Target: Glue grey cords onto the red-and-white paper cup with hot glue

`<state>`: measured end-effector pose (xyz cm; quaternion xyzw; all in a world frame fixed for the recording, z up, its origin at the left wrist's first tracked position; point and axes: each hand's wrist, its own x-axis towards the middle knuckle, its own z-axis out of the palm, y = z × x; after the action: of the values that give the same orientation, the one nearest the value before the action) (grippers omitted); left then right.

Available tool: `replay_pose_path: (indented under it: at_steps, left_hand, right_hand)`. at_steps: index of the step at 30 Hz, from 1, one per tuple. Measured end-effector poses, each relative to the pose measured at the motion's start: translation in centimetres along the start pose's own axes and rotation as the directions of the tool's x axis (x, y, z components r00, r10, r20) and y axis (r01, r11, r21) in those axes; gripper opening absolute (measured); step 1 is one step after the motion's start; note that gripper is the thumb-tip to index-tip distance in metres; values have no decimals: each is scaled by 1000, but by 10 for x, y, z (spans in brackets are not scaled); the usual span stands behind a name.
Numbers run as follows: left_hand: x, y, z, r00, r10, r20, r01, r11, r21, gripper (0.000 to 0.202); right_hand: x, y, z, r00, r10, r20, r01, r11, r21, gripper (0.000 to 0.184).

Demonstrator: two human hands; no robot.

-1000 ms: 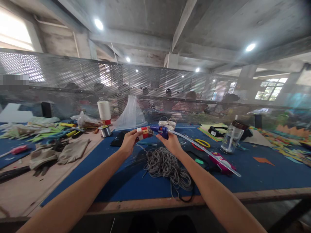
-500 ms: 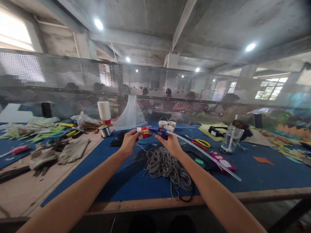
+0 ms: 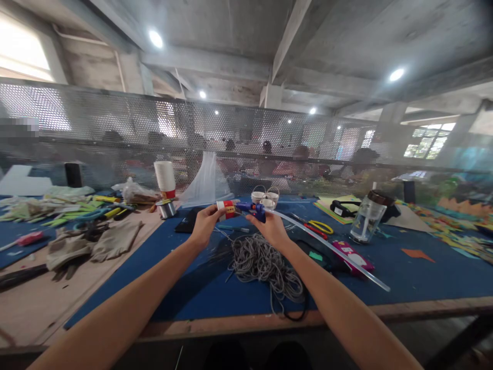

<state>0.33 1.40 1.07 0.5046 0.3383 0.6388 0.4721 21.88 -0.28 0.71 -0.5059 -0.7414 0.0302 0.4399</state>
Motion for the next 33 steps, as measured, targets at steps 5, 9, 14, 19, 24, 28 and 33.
replay_pose_path:
  at_steps: [5,9,14,19,24,28,33]
  left_hand:
    - [1,-1,-1,1000,6,-1,-6,1000,9,42]
    - [0,-1,0,1000,4,-1,-4,1000,4,44]
    - [0,0,0,1000,2,5,-2,1000,6,44]
    - [0,0,-1,1000,7,7,-7,1000,4,41]
    - [1,-1,-2,1000,11,-4,-11,1000,-1,42]
    - [1,-2,-2,1000,22,3,-22,1000,10,43]
    - [1,-2,-2,1000,16,8,-16,1000,3,44]
  right_hand:
    - [1,2,1,1000,-2,3,2,1000,-10,50]
    - [0,1,0,1000,2,7,-2,1000,-10,49]
    - [1,1,0,1000,-13,6,13,1000,-6,50]
    - [1,0,0,1000,-14,-4,14,1000,-17,49]
    - [0,-1,-2,1000,-18,-2,18,1000,-18,49]
    - [0,-1,-2,1000,-11,7,11,1000,-10,50]
    - [0,-2,-3,1000,-1,17,1,1000,-20,49]
